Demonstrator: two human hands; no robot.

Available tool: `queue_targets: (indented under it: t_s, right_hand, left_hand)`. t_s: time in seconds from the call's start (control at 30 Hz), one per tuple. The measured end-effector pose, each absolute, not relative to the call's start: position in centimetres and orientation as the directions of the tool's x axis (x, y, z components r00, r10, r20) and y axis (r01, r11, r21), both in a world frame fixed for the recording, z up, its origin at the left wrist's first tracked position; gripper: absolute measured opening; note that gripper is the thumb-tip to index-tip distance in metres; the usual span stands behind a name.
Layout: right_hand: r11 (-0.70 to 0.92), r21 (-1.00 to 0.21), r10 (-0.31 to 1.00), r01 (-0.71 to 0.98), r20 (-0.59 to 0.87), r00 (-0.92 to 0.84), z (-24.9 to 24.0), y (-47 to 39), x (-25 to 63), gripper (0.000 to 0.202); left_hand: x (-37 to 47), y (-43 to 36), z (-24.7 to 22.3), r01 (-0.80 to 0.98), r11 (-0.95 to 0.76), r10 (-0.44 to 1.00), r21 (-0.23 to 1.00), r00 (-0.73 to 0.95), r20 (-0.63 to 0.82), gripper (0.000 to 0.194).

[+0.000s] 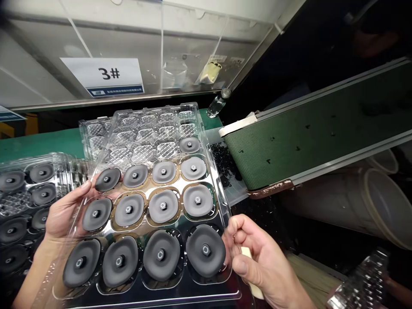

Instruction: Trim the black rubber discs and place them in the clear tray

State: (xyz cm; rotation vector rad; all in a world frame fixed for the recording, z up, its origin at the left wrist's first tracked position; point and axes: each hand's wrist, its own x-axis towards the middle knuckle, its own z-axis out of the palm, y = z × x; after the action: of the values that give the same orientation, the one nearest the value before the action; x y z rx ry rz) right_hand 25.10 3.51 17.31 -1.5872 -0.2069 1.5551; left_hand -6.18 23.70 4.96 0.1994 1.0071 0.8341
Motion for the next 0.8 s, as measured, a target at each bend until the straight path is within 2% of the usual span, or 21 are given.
queue_targets:
  t_s: [0.2,0.33,0.6,0.8]
  right_hand:
    - [-0.612,-0.676,0.673,-0.410,-0.718,0.178,17.1,3.4,25.5,0.066]
    - [-0.617,-0.685,0.685,-0.387,-0.710,0.165,17.0,3.5,25.8,0.065]
    - [-0.623,-0.698,0.680,-0.353,-0.706,0.196,17.2,3.9,25.8,0.066]
    - [-0.607,-0.719,0.708,-0.337,-0.683,0.181,17.0,4.3,26.0,0.065]
  left_hand:
    - [-6.1,23.7,5.1,-0.523,0.675,0.709,0.521,0.265,-0.653,0.043]
    - [-6.3,23.8,4.9,-0.521,0.666,0.718,0.534,0.254,-0.648,0.031]
    - [-6.1,23.9,4.8,-0.499,0.692,0.701,0.522,0.290,-0.652,0.052]
    - [-6.6,24.0,4.1,-0.489,0.687,0.712,0.537,0.307,-0.632,0.045]
